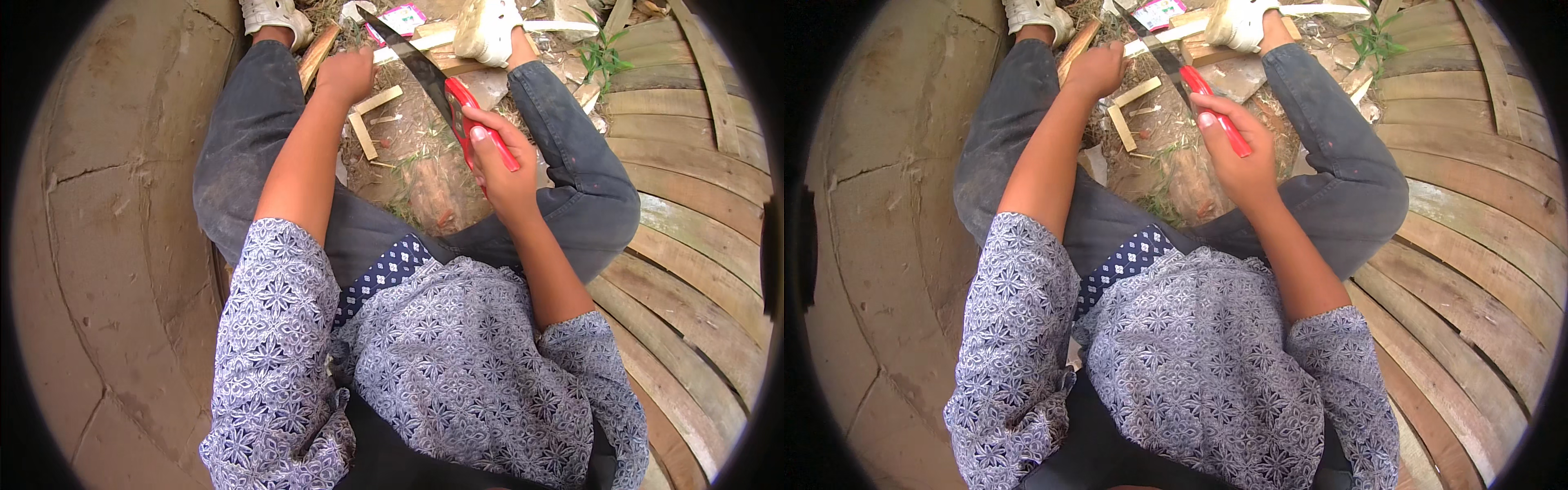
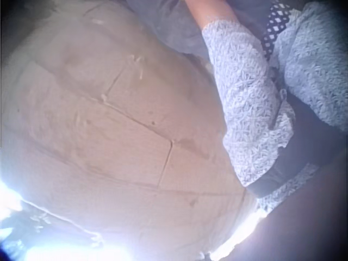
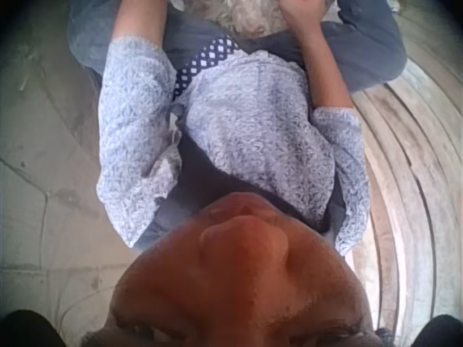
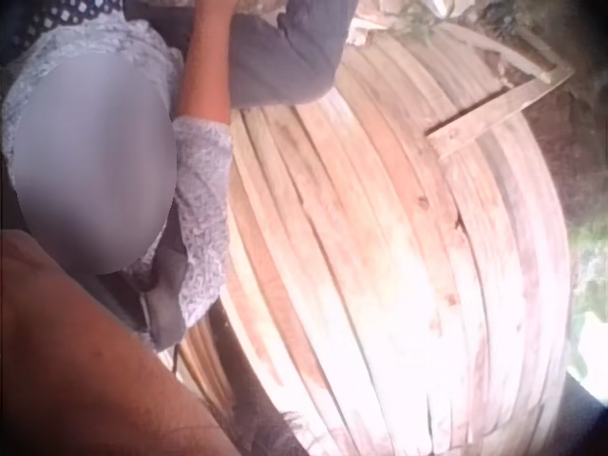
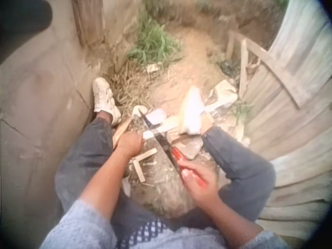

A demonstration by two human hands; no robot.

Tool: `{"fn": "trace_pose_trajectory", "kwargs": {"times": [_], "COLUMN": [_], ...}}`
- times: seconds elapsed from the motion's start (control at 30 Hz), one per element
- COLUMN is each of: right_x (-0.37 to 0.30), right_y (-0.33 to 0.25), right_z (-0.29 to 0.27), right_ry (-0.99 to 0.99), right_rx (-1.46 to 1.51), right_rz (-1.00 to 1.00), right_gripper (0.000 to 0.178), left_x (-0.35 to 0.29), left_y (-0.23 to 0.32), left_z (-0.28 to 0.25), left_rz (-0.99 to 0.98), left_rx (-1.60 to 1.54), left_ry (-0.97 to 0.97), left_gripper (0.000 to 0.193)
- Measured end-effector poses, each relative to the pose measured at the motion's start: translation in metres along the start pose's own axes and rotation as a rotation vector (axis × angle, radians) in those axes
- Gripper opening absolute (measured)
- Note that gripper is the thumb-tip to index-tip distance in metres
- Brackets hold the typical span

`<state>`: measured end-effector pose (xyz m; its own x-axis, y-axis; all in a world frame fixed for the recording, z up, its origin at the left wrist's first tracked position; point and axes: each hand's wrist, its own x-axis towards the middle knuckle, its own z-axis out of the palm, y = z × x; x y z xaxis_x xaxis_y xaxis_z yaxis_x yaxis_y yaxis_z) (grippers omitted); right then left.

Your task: The person sits on the ground and uses a red hand saw to cut a small piece of wood. They hold the wood steady with their left hand and saw with their right hand, producing wood shavings.

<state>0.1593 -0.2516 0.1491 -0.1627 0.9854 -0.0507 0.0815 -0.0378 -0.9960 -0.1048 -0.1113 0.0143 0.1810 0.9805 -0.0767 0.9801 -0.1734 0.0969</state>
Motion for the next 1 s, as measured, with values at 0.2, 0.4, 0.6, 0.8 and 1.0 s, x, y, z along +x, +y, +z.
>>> {"fn": "trace_pose_trajectory", "kwargs": {"times": [0.2, 0.4, 0.6, 0.8, 1.0], "right_x": [-0.002, -0.003, 0.008, 0.022, 0.021], "right_y": [0.016, 0.012, -0.001, -0.018, -0.029], "right_z": [-0.002, -0.003, 0.005, 0.005, 0.005], "right_ry": [-0.005, -0.011, -0.049, -0.090, -0.092], "right_rx": [0.030, 0.012, 0.002, -0.032, -0.027], "right_rz": [0.004, -0.006, -0.112, -0.051, 0.034], "right_gripper": [0.023, 0.024, 0.023, 0.022, 0.021], "left_x": [0.005, -0.006, 0.009, 0.012, 0.010], "left_y": [0.020, 0.023, -0.003, -0.015, -0.007], "left_z": [-0.009, -0.007, 0.001, 0.004, -0.003], "left_rz": [-0.169, -0.057, -0.021, 0.004, 0.009], "left_rx": [-0.020, 0.002, -0.006, -0.047, -0.019], "left_ry": [-0.079, 0.113, 0.023, 0.026, 0.056], "left_gripper": [0.040, 0.042, 0.036, 0.027, 0.023]}}
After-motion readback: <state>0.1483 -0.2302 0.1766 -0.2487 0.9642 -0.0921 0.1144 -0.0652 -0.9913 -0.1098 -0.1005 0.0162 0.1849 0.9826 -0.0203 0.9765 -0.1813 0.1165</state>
